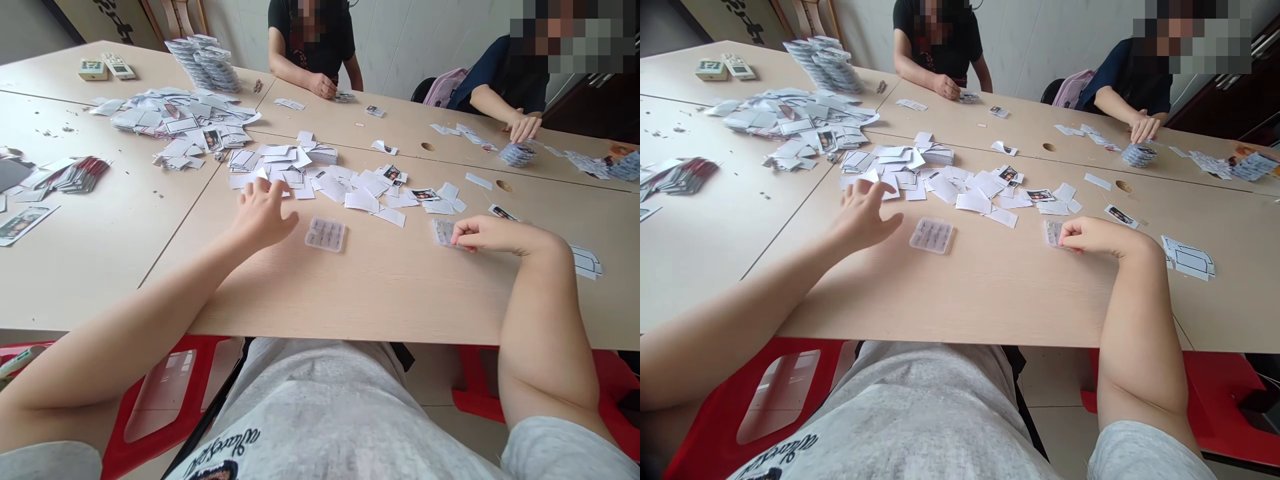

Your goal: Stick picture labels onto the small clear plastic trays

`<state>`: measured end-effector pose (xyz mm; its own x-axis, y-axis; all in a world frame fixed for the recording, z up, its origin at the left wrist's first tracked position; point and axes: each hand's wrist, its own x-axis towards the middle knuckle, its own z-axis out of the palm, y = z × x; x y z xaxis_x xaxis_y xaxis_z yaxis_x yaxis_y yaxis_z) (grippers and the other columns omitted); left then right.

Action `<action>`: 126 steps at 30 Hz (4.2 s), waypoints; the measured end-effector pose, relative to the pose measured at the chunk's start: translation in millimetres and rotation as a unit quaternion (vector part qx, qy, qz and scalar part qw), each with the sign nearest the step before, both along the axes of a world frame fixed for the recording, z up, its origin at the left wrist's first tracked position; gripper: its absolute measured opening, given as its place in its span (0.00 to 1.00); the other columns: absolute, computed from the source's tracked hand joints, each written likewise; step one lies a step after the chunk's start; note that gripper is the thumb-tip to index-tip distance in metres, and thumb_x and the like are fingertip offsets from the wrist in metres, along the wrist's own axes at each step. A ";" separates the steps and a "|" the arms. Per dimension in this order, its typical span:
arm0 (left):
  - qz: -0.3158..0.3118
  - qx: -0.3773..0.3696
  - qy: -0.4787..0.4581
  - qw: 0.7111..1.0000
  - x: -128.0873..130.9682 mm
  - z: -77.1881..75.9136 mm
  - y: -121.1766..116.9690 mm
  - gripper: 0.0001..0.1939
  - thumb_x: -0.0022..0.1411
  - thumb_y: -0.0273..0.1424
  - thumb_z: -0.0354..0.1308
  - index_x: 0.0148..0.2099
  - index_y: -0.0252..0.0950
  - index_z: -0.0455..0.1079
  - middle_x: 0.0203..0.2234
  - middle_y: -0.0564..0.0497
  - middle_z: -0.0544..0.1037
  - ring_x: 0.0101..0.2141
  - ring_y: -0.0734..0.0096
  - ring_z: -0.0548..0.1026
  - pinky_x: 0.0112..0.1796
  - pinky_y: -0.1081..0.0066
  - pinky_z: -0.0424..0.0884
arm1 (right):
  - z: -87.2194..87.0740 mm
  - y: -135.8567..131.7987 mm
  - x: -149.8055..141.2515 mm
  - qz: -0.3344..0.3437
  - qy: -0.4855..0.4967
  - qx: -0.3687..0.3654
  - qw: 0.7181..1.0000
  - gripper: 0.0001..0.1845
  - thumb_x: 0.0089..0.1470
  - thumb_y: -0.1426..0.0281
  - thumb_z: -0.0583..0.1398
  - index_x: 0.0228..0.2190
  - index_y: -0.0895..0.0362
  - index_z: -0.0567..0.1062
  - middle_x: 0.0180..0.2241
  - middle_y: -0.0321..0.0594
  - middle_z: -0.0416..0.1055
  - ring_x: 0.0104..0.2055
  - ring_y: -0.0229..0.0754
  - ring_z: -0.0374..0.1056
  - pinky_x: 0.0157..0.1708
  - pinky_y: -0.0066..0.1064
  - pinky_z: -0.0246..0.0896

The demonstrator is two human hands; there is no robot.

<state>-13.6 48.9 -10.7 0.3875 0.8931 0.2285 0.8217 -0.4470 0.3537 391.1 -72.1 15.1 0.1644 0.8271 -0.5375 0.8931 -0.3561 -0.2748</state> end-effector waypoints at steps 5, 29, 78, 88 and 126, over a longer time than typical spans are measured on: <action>0.100 -0.012 0.083 0.991 -18.2 20.4 14.9 0.27 0.63 0.39 0.47 0.60 0.30 0.53 0.49 0.33 0.60 0.53 0.41 0.59 0.53 0.48 0.55 | 3.0 -0.4 -6.4 0.006 0.005 -0.003 1.000 0.09 0.53 0.67 0.53 0.24 0.55 0.68 0.23 0.35 0.62 0.26 0.36 0.52 0.31 0.33 0.46; -0.019 0.048 0.046 0.998 -20.6 15.1 19.3 0.10 0.63 0.35 0.51 0.37 0.37 0.70 0.40 0.46 0.68 0.47 0.56 0.64 0.51 0.50 0.55 | 4.5 -0.5 -18.5 0.022 -0.005 0.058 0.998 0.07 0.50 0.67 0.55 0.29 0.55 0.71 0.27 0.38 0.68 0.31 0.40 0.61 0.33 0.33 0.52; -0.335 -0.003 -0.145 0.931 3.9 11.5 -54.4 0.01 0.64 0.29 0.49 0.39 0.37 0.59 0.43 0.47 0.76 0.33 0.73 0.73 0.33 0.71 0.67 | -50.0 7.5 -174.4 -0.019 0.513 0.336 0.789 0.08 0.52 0.64 0.62 0.32 0.52 0.81 0.44 0.40 0.74 0.41 0.42 0.71 0.39 0.34 0.66; -0.340 -0.016 -0.179 0.923 6.4 9.4 -54.3 0.02 0.64 0.29 0.50 0.37 0.37 0.59 0.45 0.49 0.76 0.30 0.77 0.72 0.33 0.73 0.68 | -45.6 6.8 -176.4 -0.085 0.548 0.294 0.778 0.09 0.48 0.63 0.65 0.30 0.54 0.81 0.32 0.40 0.77 0.37 0.42 0.71 0.38 0.33 0.64; -0.411 -0.068 -0.244 0.876 5.2 7.9 -51.0 0.04 0.66 0.24 0.49 0.40 0.36 0.56 0.51 0.42 0.72 0.45 0.68 0.75 0.41 0.69 0.72 | -37.4 6.3 -175.9 -0.097 0.631 0.251 0.727 0.08 0.54 0.66 0.63 0.32 0.57 0.81 0.30 0.41 0.77 0.34 0.36 0.72 0.32 0.24 0.62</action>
<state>-8.5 -2.1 -2.8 0.7976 0.3897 0.4605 -0.0228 -0.7433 0.6686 215.3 -65.9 -22.3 -0.0585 0.9983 0.0017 -0.2372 -0.0123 -0.9714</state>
